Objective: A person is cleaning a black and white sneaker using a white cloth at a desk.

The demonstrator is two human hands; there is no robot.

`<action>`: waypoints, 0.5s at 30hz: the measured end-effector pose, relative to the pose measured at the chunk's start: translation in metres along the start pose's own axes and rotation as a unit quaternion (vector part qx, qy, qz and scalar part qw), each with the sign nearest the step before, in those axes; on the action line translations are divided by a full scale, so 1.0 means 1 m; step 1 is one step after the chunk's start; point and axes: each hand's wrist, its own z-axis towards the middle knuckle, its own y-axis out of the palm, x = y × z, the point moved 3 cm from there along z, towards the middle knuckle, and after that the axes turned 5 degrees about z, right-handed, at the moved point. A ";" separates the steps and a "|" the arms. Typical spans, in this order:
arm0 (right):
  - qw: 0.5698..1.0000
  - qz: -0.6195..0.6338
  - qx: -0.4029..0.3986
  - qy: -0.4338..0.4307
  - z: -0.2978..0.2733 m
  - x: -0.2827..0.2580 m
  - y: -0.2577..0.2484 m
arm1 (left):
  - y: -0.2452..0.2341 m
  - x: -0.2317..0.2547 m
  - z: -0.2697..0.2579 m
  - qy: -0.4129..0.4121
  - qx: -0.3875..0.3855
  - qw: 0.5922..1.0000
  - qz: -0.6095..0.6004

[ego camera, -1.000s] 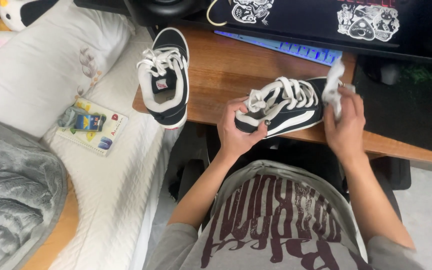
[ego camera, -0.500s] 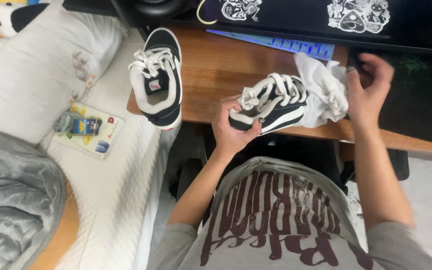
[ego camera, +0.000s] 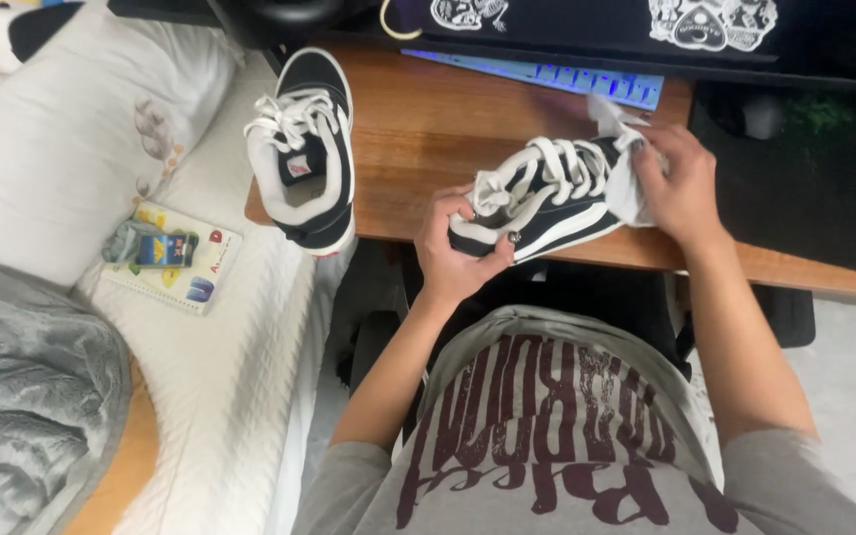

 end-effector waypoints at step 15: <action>0.926 0.066 -0.343 0.144 0.088 -0.037 0.041 | 0.001 0.003 0.000 -0.009 0.012 1.000 0.002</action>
